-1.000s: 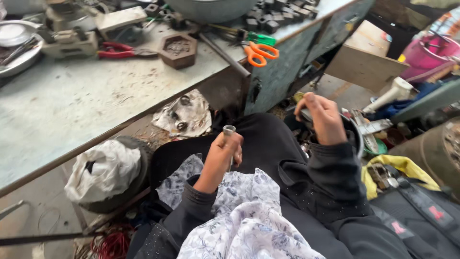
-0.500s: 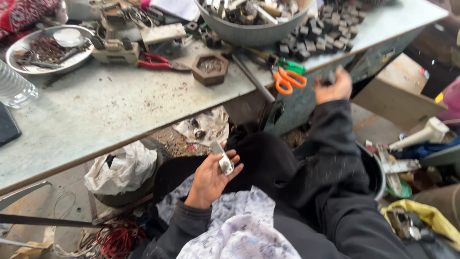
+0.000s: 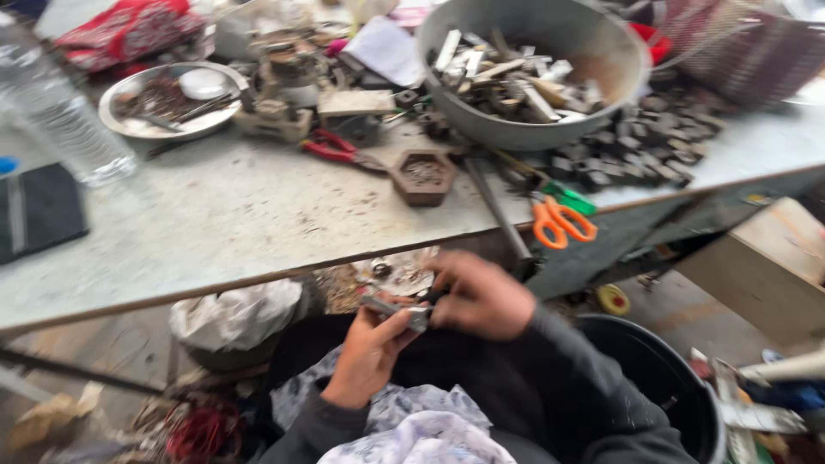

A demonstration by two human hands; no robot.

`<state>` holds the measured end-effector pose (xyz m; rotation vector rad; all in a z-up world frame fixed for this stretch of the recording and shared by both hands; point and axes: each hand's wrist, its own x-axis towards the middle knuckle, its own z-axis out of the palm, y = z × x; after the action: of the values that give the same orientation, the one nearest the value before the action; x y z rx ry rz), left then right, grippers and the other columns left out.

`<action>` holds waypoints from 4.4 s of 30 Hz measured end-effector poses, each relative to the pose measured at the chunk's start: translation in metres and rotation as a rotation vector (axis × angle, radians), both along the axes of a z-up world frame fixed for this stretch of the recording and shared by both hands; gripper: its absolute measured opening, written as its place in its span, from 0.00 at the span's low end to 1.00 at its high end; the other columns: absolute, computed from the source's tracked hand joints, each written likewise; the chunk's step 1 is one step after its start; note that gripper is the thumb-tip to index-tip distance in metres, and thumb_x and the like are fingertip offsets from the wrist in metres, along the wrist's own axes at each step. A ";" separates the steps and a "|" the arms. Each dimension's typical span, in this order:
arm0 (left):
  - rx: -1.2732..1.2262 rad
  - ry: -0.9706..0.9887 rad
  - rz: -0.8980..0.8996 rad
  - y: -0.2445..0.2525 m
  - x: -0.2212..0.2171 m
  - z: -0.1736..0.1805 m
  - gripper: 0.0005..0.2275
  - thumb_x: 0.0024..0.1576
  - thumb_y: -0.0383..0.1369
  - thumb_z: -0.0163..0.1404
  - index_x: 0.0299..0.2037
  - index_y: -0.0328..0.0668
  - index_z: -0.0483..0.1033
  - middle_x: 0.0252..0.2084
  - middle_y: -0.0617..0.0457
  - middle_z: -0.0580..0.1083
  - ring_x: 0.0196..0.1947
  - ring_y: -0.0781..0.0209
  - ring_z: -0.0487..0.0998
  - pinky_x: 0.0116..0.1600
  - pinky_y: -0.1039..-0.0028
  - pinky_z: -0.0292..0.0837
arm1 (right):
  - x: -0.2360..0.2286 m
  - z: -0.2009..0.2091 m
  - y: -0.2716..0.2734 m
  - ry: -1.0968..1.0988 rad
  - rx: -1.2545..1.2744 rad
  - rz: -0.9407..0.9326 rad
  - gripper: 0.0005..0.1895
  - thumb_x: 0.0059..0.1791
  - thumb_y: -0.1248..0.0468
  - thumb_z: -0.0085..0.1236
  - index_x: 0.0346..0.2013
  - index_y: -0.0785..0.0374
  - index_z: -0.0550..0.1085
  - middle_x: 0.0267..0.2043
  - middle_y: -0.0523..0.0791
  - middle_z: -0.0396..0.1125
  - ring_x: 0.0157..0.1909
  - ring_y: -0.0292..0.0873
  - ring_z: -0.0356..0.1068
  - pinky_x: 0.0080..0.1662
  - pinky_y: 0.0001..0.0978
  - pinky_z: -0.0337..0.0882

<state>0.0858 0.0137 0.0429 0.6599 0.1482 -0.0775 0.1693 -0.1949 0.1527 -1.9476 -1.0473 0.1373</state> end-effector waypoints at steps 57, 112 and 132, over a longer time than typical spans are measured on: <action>1.917 -0.785 0.950 0.207 0.267 0.104 0.10 0.64 0.27 0.56 0.53 0.48 0.72 0.56 0.51 0.74 0.63 0.52 0.72 0.71 0.55 0.64 | 0.034 -0.236 0.023 0.048 -0.435 -0.037 0.14 0.48 0.55 0.60 0.47 0.53 0.80 0.44 0.47 0.76 0.44 0.54 0.76 0.46 0.45 0.75; 2.395 -0.531 0.756 0.148 0.370 0.063 0.36 0.53 0.58 0.57 0.59 0.32 0.65 0.61 0.36 0.65 0.61 0.39 0.64 0.60 0.51 0.63 | 0.046 -0.251 -0.031 0.575 -0.469 -0.265 0.13 0.51 0.60 0.58 0.49 0.56 0.79 0.30 0.44 0.77 0.26 0.37 0.75 0.32 0.32 0.77; 0.285 -0.385 0.375 0.133 0.314 0.101 0.42 0.50 0.69 0.42 0.66 0.47 0.55 0.55 0.44 0.69 0.51 0.53 0.75 0.44 0.62 0.78 | 0.043 -0.256 -0.020 0.515 -0.510 -0.292 0.13 0.51 0.59 0.57 0.50 0.55 0.79 0.27 0.43 0.76 0.23 0.38 0.74 0.31 0.35 0.75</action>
<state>0.4002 0.1472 0.1437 0.9074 -0.0928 0.4371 0.2119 -0.2146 -0.1032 -2.3118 -0.4003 0.7582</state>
